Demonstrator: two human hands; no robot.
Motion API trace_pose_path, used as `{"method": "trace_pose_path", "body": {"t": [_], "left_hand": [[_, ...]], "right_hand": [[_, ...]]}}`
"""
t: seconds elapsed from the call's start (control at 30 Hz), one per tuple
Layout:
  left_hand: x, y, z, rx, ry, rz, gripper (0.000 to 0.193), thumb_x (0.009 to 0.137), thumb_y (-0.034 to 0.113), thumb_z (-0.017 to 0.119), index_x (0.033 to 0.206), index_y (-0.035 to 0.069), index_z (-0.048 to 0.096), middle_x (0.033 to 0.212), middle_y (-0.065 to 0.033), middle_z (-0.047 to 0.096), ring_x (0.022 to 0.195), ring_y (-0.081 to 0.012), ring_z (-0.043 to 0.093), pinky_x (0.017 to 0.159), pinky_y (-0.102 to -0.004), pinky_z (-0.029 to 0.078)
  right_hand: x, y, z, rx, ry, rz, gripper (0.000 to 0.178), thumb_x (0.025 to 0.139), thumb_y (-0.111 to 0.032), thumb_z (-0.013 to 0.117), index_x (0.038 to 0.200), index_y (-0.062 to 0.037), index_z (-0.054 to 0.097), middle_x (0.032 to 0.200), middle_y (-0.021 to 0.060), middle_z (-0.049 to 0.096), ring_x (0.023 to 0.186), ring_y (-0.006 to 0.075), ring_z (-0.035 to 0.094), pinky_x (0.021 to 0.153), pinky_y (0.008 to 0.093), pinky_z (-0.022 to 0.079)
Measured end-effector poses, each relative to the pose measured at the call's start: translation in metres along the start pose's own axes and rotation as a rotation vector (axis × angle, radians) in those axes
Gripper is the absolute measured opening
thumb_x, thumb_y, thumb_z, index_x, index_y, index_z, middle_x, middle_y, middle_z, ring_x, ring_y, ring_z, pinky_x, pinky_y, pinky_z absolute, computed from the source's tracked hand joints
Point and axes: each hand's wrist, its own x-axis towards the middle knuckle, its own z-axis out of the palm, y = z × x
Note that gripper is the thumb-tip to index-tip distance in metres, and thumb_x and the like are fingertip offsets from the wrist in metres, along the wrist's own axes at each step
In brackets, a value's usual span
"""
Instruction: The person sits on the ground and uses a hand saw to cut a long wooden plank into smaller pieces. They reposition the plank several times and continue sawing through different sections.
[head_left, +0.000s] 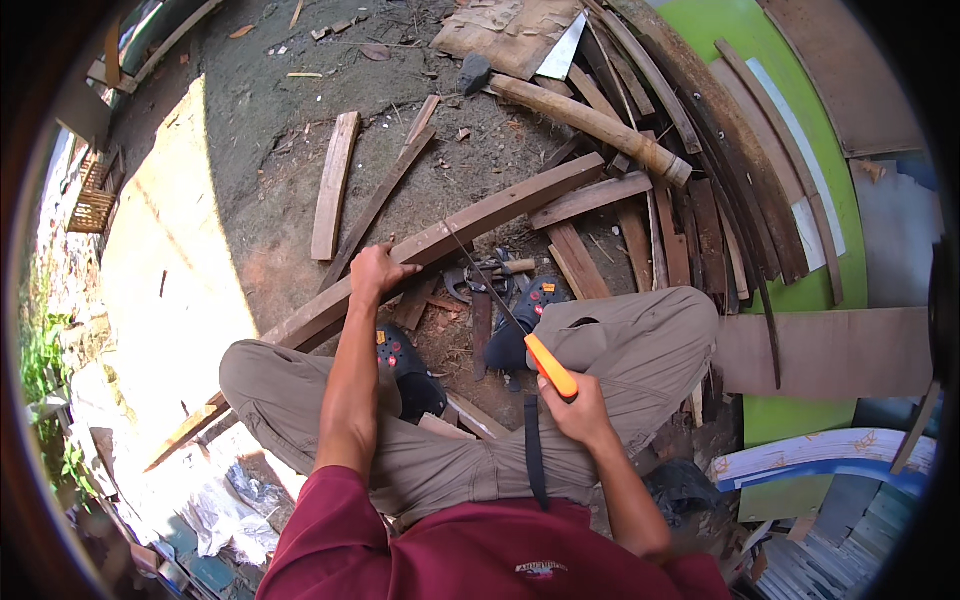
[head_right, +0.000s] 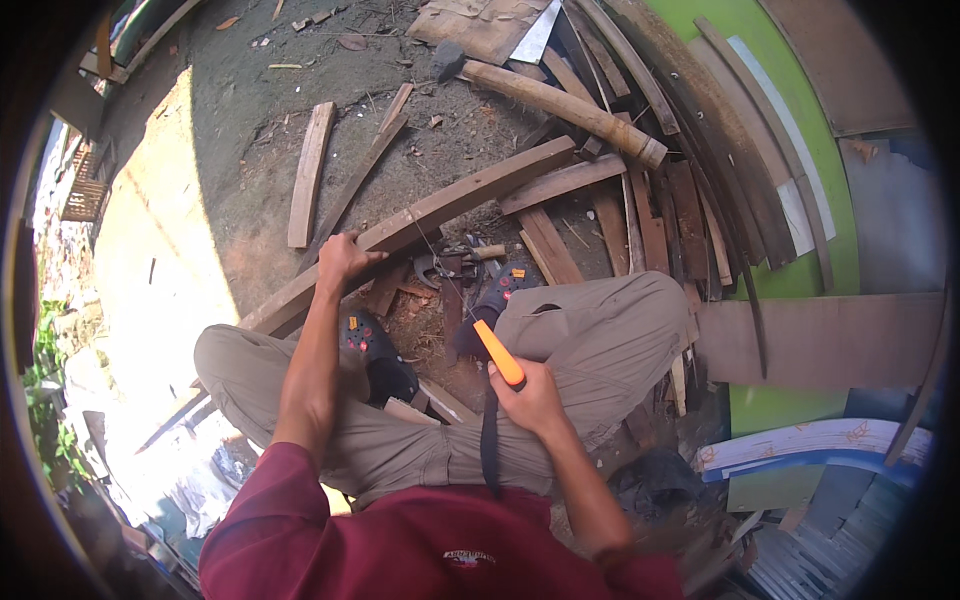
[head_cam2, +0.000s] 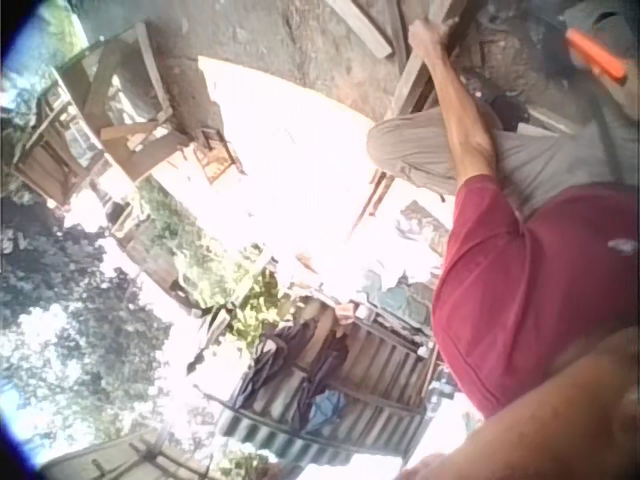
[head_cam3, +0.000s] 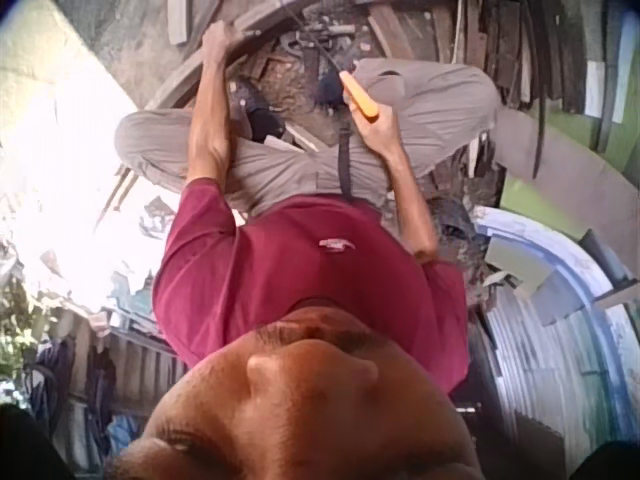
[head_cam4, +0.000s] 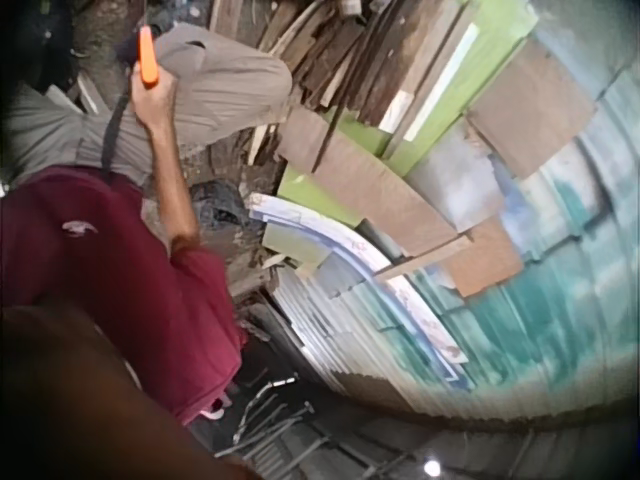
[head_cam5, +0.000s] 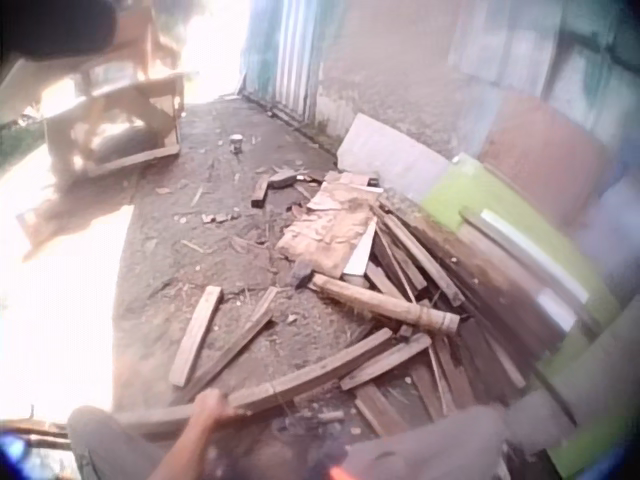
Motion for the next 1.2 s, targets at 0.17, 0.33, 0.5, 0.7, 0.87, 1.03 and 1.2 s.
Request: {"method": "trace_pose_path", "body": {"t": [0.17,0.33,0.5,0.7,0.87,1.03,1.2], "left_hand": [[-0.025,0.015,-0.042,-0.012,0.130,0.021,0.068,0.064,0.062,0.085,0.100,0.005,0.076,0.089,-0.0221,0.074,0.089,-0.0388,0.073,0.081,-0.0465,0.057],[-0.054,0.029,-0.040,-0.009,0.205,0.086,0.066,0.067,0.058,0.087,0.100,0.003,0.075,0.086,-0.0227,0.073,0.085,-0.0386,0.073,0.078,-0.0478,0.056],[-0.053,0.017,0.025,0.009,0.271,0.065,0.063,0.068,0.055,0.084,0.111,0.010,0.075,0.091,-0.0198,0.075,0.089,-0.0388,0.073,0.080,-0.0494,0.057],[-0.047,0.012,0.033,0.019,0.265,0.106,0.059,0.068,0.054,0.083,0.102,0.007,0.073,0.097,-0.0199,0.075,0.093,-0.0402,0.072,0.083,-0.0495,0.056],[-0.056,0.018,0.048,0.040,0.339,0.072,0.044,0.069,0.037,0.084,0.098,0.008,0.069,0.096,-0.0163,0.074,0.095,-0.0365,0.070,0.084,-0.0479,0.051],[-0.062,0.018,0.072,0.090,0.458,0.035,0.038,0.065,0.022,0.081,0.100,0.011,0.069,0.099,-0.0106,0.073,0.099,-0.0314,0.068,0.085,-0.0458,0.046],[-0.049,0.013,0.074,0.110,0.473,0.110,0.044,0.065,0.029,0.087,0.101,0.012,0.069,0.100,-0.0092,0.072,0.099,-0.0310,0.067,0.088,-0.0455,0.045]], "right_hand": [[-0.033,-0.016,-0.004,0.054,0.029,-0.040,0.017,0.091,-0.014,0.070,0.091,0.0033,0.069,0.067,0.0175,0.062,0.058,0.0214,0.061,0.061,0.0361,0.048],[-0.061,-0.012,-0.027,0.103,0.060,-0.116,0.019,0.093,-0.014,0.070,0.088,0.0044,0.067,0.064,0.0101,0.059,0.058,0.0118,0.048,0.057,0.0331,0.043],[-0.057,0.008,-0.029,0.009,0.015,-0.067,0.028,0.094,-0.026,0.071,0.091,0.0019,0.066,0.073,0.0183,0.065,0.062,0.0267,0.059,0.063,0.0396,0.046],[-0.067,-0.005,-0.016,0.078,-0.031,-0.210,0.041,0.096,-0.035,0.071,0.112,0.0013,0.060,0.089,0.0217,0.068,0.088,0.0382,0.070,0.075,0.0408,0.050],[-0.075,-0.005,-0.015,0.098,-0.059,-0.159,0.042,0.097,-0.036,0.070,0.112,0.0009,0.059,0.089,0.0214,0.067,0.089,0.0393,0.070,0.075,0.0427,0.051],[-0.086,-0.006,-0.011,0.139,0.014,-0.119,0.037,0.098,-0.035,0.070,0.108,-0.0007,0.059,0.082,0.0190,0.065,0.079,0.0382,0.069,0.070,0.0428,0.050],[-0.073,-0.016,0.004,0.054,0.057,-0.087,0.032,0.098,-0.031,0.070,0.100,-0.0002,0.061,0.082,0.0156,0.068,0.078,0.0305,0.070,0.072,0.0382,0.052]]}}
